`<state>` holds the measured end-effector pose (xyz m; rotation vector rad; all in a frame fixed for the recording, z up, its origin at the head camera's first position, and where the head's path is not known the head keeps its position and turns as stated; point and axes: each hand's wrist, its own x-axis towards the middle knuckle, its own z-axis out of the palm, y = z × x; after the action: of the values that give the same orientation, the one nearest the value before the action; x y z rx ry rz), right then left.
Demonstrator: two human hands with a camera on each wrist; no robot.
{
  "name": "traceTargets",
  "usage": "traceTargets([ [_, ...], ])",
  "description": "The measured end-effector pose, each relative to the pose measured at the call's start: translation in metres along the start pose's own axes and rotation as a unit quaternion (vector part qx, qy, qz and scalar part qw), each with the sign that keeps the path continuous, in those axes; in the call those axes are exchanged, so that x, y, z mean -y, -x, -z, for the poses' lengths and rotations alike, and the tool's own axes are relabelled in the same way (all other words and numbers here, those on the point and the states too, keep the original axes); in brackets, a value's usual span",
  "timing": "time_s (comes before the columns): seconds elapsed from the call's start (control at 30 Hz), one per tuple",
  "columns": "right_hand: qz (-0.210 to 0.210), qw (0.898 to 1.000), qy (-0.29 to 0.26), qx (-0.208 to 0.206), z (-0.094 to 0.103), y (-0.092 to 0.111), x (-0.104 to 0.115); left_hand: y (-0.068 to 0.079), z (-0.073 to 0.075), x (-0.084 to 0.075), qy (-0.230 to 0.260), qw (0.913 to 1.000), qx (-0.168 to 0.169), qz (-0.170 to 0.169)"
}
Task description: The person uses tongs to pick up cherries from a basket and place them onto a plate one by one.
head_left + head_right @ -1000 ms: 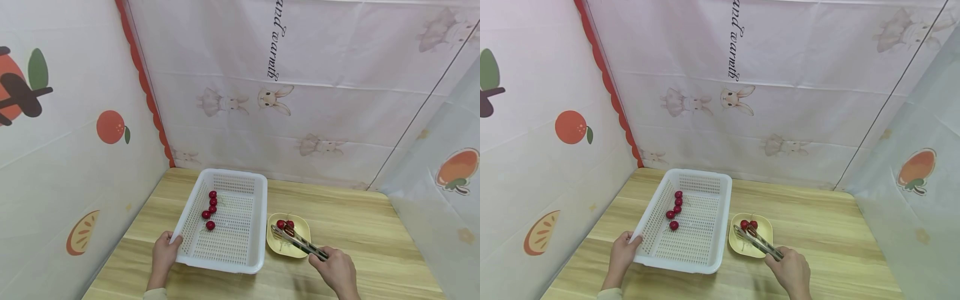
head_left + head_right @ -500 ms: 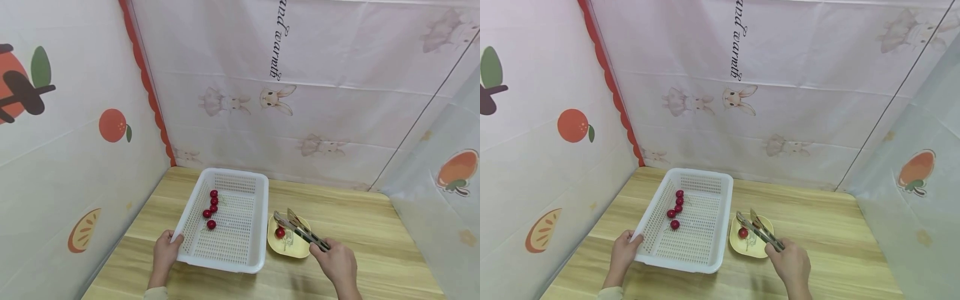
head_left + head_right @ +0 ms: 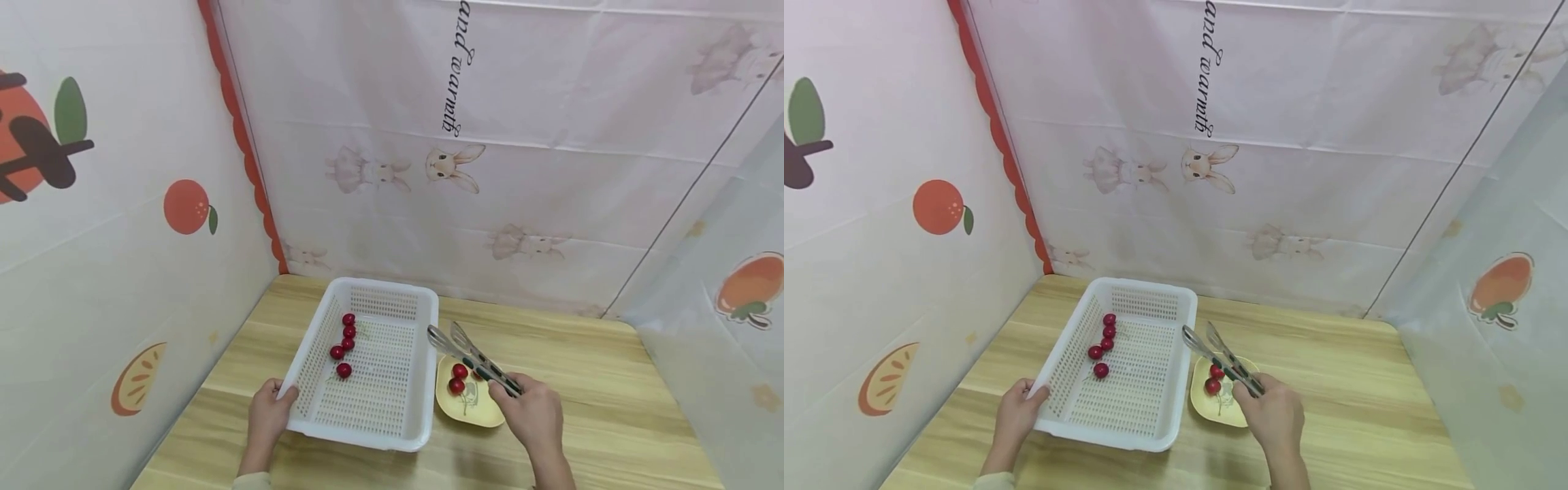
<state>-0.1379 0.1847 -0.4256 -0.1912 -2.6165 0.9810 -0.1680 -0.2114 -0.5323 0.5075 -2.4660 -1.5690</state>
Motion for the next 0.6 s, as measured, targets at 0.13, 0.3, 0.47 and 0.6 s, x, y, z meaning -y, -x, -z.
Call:
traceTargets([
  [0.13,0.007,1.000,-0.008,0.017,-0.007,-0.001,0.006,0.000,0.000,0.000,-0.003,1.0000,-0.001,0.001],
  [0.3,0.014,0.999,-0.006,0.039,-0.010,-0.005,0.012,0.000,0.001,0.000,-0.004,1.0000,-0.001,0.009],
  [0.47,0.025,0.999,-0.002,0.027,-0.007,-0.010,0.017,-0.001,-0.001,0.000,-0.001,1.0000,0.000,0.009],
  [0.6,0.024,0.999,-0.013,0.022,-0.006,-0.014,0.022,-0.001,-0.001,0.000,0.004,0.9999,0.000,0.009],
])
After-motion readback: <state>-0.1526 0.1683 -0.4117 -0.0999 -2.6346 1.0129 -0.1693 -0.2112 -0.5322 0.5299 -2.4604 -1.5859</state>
